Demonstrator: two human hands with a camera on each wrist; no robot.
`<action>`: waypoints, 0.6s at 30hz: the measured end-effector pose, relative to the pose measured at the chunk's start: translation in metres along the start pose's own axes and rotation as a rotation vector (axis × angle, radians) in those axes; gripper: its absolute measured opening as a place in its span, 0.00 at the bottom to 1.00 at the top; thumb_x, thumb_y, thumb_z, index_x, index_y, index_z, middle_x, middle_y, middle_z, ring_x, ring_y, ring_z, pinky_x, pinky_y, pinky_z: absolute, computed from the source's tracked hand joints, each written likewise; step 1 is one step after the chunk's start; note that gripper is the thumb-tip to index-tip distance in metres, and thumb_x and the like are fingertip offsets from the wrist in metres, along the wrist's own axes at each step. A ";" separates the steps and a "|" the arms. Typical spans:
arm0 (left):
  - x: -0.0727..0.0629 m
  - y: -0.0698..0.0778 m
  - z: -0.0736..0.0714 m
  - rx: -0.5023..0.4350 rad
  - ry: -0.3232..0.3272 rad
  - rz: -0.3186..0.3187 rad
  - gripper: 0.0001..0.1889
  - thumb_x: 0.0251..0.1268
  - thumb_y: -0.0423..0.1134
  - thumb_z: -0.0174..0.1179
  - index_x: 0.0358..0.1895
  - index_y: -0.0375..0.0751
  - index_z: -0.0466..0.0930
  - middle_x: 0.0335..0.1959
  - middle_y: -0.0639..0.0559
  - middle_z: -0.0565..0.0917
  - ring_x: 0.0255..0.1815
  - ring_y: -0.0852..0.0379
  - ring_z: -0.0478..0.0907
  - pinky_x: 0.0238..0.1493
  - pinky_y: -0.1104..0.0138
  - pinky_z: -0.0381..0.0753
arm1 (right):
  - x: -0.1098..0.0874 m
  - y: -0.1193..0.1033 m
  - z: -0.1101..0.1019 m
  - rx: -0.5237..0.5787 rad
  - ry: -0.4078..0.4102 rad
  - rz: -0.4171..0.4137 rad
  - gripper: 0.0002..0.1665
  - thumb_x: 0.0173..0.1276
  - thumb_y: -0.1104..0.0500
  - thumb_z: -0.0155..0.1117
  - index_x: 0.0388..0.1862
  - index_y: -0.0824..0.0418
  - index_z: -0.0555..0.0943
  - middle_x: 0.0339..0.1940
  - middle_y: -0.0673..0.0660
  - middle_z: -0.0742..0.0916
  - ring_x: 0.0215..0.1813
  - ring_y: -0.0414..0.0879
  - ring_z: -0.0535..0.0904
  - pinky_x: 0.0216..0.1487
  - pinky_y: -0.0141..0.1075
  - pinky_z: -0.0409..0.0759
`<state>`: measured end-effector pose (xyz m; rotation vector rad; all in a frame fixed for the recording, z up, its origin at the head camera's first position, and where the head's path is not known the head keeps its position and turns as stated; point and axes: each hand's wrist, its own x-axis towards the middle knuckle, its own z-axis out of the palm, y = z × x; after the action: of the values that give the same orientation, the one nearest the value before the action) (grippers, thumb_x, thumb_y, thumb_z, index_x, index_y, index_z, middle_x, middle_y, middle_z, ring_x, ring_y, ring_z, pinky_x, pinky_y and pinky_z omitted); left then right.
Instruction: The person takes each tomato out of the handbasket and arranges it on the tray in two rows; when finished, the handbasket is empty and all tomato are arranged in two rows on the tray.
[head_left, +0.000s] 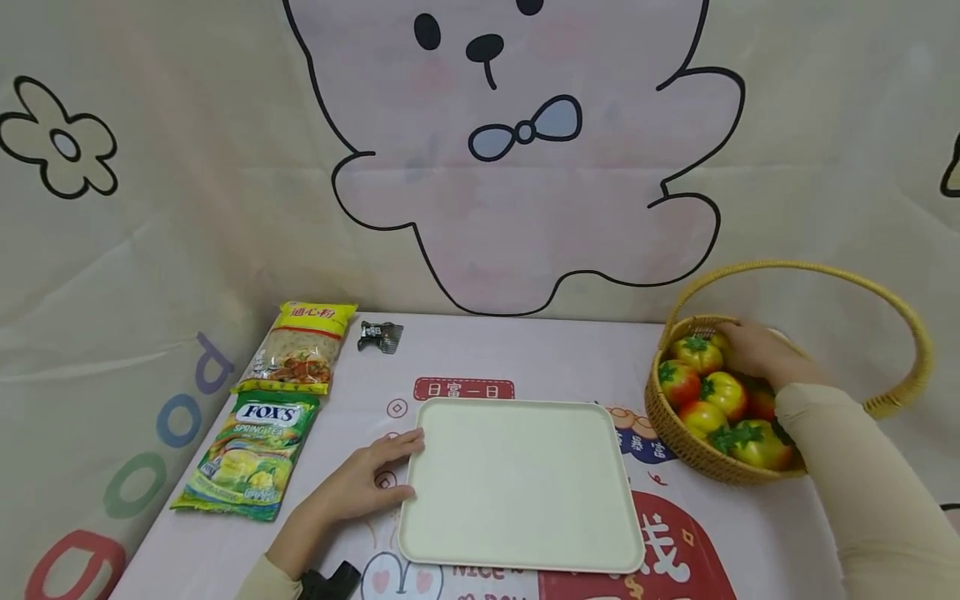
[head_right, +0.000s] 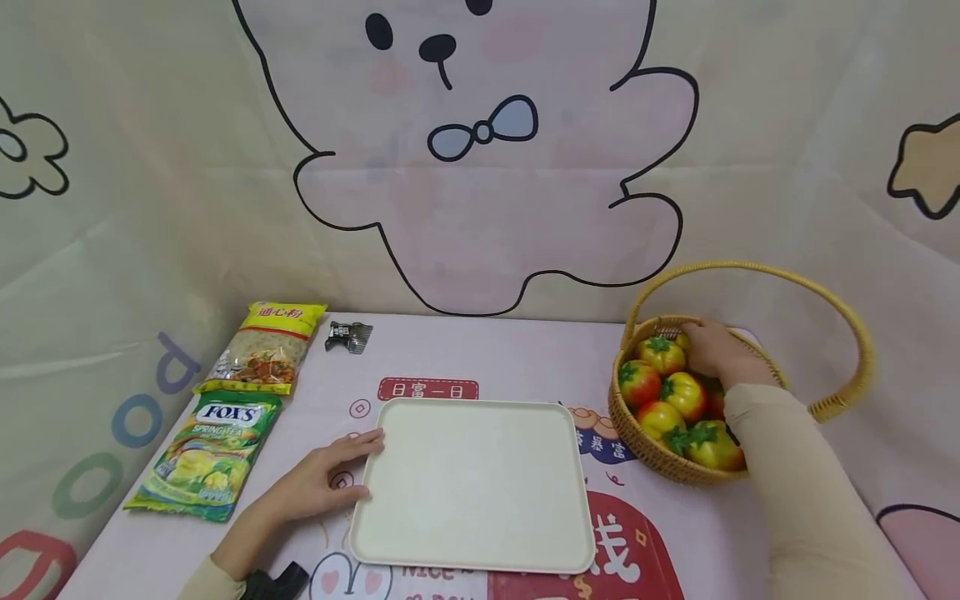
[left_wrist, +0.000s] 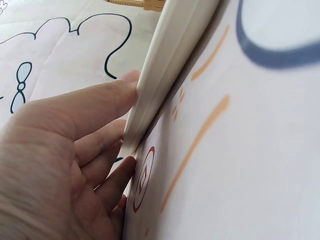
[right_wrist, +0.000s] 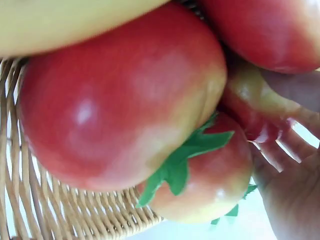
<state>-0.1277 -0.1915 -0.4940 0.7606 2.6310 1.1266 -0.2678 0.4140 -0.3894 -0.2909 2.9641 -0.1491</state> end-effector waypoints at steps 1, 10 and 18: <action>0.000 0.000 0.000 0.005 0.002 0.004 0.34 0.54 0.53 0.67 0.66 0.51 0.71 0.71 0.60 0.66 0.73 0.51 0.60 0.75 0.57 0.50 | 0.000 0.000 0.001 0.004 0.003 0.007 0.28 0.66 0.61 0.49 0.61 0.77 0.65 0.56 0.84 0.69 0.57 0.80 0.65 0.58 0.69 0.67; -0.004 0.000 0.002 0.000 0.026 0.021 0.34 0.53 0.53 0.67 0.65 0.51 0.71 0.70 0.58 0.67 0.72 0.48 0.61 0.75 0.67 0.48 | -0.001 -0.001 0.008 0.034 -0.020 0.106 0.27 0.74 0.56 0.37 0.63 0.75 0.61 0.57 0.84 0.63 0.57 0.81 0.63 0.56 0.71 0.66; -0.002 -0.001 0.004 -0.020 0.027 0.019 0.33 0.53 0.54 0.66 0.65 0.53 0.71 0.70 0.59 0.67 0.72 0.48 0.61 0.72 0.82 0.41 | -0.004 0.004 0.012 0.010 -0.002 0.133 0.26 0.71 0.59 0.43 0.60 0.77 0.61 0.57 0.83 0.63 0.55 0.78 0.66 0.55 0.69 0.68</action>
<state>-0.1251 -0.1909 -0.4977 0.7741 2.6359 1.1748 -0.2627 0.4178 -0.4015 -0.0923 2.9682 -0.1465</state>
